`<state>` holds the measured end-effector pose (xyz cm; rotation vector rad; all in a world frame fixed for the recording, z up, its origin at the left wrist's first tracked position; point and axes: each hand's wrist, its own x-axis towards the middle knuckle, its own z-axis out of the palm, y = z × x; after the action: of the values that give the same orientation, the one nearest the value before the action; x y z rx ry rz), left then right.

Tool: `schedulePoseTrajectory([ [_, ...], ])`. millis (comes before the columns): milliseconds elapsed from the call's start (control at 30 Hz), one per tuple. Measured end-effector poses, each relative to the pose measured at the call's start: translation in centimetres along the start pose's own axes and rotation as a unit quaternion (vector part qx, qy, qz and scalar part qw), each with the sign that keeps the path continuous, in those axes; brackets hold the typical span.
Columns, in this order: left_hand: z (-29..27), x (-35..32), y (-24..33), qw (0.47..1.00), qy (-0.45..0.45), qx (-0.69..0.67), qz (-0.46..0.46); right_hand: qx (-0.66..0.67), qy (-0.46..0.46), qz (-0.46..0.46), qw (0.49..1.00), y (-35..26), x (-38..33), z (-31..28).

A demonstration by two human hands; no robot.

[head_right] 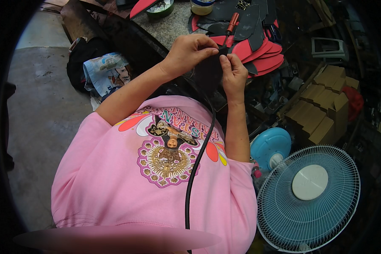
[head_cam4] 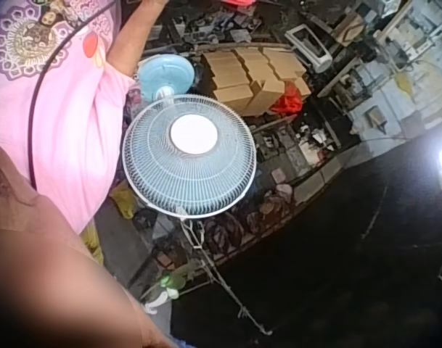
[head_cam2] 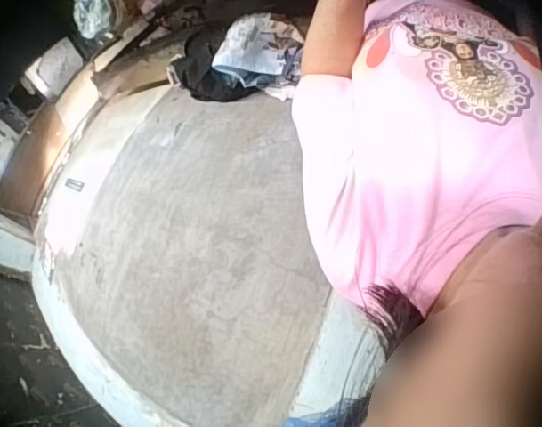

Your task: The person uses a red-handled tool to stitch or press seams on pink and black shoe upper pieces. They repeatedly pick up pieces, align edges, apply the tool along seams, and place the finished pieces back on the workbench.

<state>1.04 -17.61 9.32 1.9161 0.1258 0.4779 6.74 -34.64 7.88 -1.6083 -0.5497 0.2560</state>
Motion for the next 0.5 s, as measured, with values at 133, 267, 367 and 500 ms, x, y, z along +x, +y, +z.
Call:
schedulePoseTrajectory([
  [133, -0.01, 0.20, -0.05, 0.998, -0.043, -0.032, -0.045, 0.007, -0.003, 0.010, 1.000, 0.05, 0.02, -0.02],
  [267, -0.21, 0.45, -0.25, 0.984, -0.106, -0.076, -0.121, 0.005, -0.006, 0.004, 1.000, 0.01, -0.05, 0.21],
  [367, -0.33, 0.66, -0.55, 0.978, -0.120, -0.113, -0.125, 0.007, -0.014, 0.009, 1.000, -0.05, -0.16, 0.32],
  [500, 0.20, 0.18, -0.26, 0.995, -0.038, -0.075, -0.059, -0.008, -0.016, 0.040, 0.999, -0.11, -0.13, 0.16],
])
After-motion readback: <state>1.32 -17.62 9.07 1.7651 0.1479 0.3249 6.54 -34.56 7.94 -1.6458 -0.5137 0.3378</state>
